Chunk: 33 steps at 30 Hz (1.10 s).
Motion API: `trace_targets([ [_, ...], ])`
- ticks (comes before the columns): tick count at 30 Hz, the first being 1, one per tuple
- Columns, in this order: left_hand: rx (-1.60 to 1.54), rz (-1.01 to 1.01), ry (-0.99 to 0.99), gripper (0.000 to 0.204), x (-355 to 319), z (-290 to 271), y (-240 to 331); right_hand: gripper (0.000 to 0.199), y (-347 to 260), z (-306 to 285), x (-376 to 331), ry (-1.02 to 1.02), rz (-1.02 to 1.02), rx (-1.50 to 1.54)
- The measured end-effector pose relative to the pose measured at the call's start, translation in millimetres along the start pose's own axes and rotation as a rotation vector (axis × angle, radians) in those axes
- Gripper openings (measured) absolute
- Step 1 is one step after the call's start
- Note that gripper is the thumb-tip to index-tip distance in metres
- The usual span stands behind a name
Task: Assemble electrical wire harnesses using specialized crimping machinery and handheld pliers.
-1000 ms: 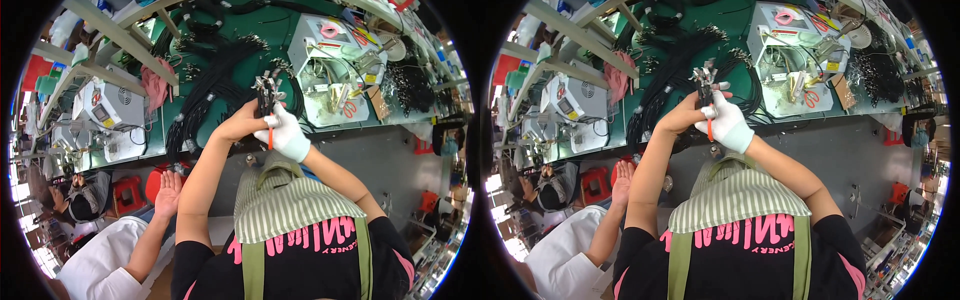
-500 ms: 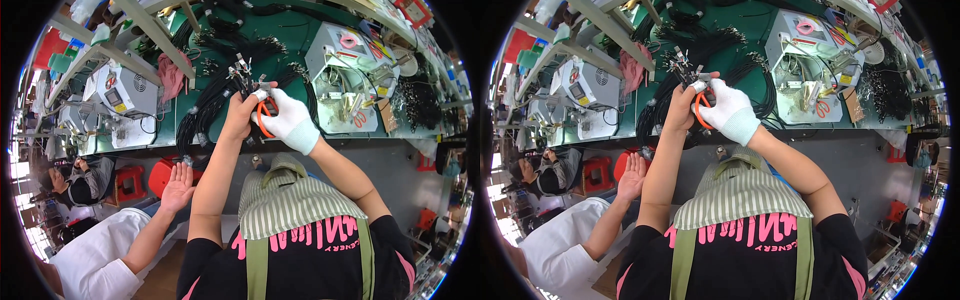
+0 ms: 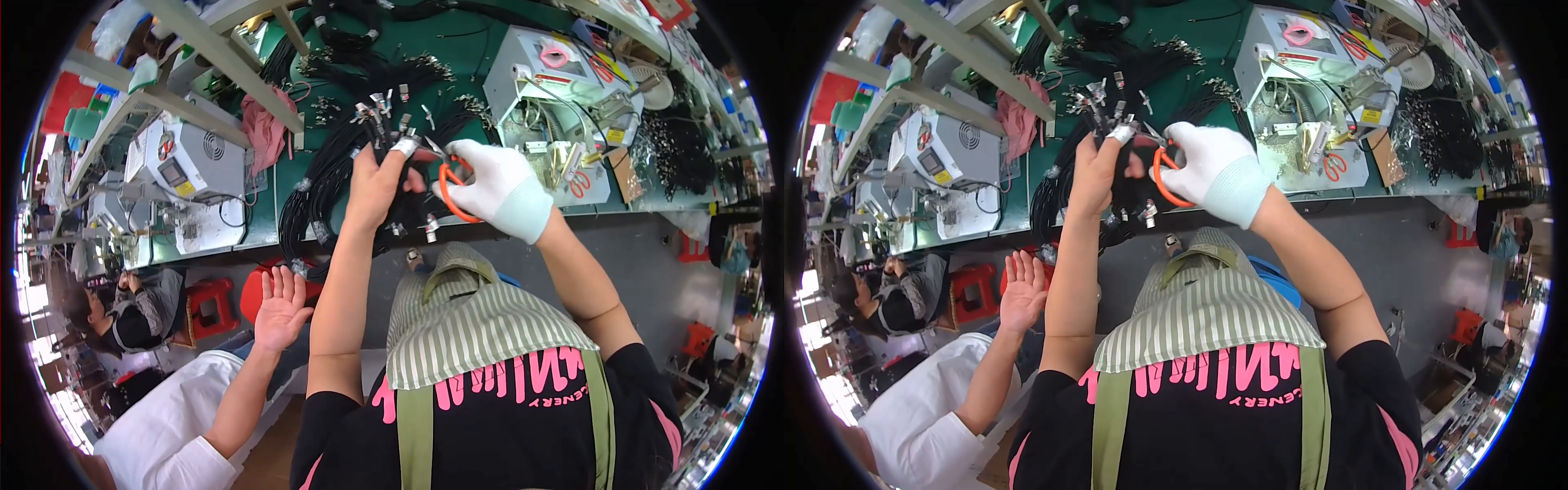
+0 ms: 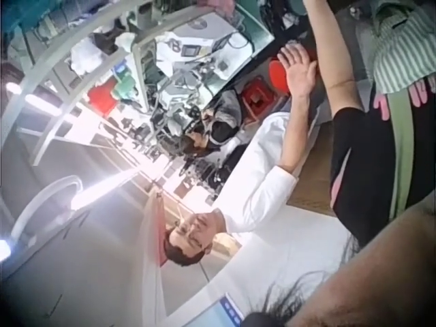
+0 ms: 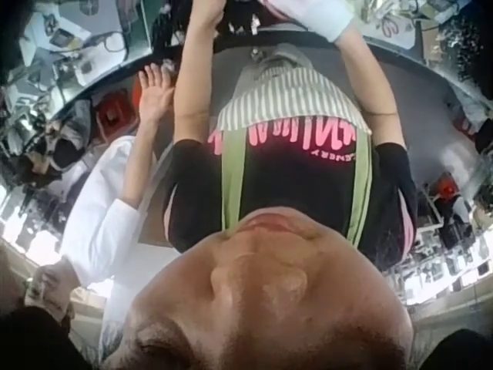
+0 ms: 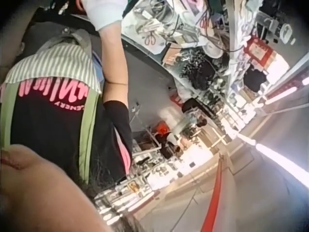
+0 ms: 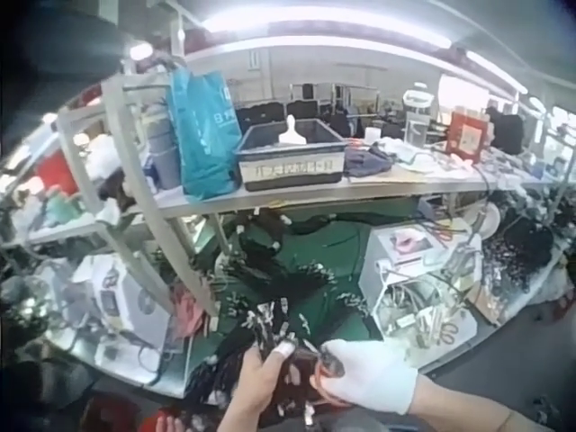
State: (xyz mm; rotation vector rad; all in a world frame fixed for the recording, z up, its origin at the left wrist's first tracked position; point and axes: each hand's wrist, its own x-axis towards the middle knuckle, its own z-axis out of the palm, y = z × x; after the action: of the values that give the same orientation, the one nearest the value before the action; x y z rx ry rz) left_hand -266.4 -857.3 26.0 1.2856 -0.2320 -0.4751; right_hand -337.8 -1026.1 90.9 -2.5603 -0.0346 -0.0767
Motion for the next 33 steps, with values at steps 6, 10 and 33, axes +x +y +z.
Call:
trace_targets([
  [6,-0.215,0.004,0.029,0.012,-3,-10,-10,0.036,43,-27,-11,-0.011,0.049,0.2],
  [10,-0.208,-0.01,0.0,0.01,-12,-2,-10,0.039,86,17,-13,-0.079,0.245,-0.001],
  [33,-0.793,-0.228,-0.01,0.016,-15,18,-47,0.025,201,193,1,0.141,0.289,0.054],
])
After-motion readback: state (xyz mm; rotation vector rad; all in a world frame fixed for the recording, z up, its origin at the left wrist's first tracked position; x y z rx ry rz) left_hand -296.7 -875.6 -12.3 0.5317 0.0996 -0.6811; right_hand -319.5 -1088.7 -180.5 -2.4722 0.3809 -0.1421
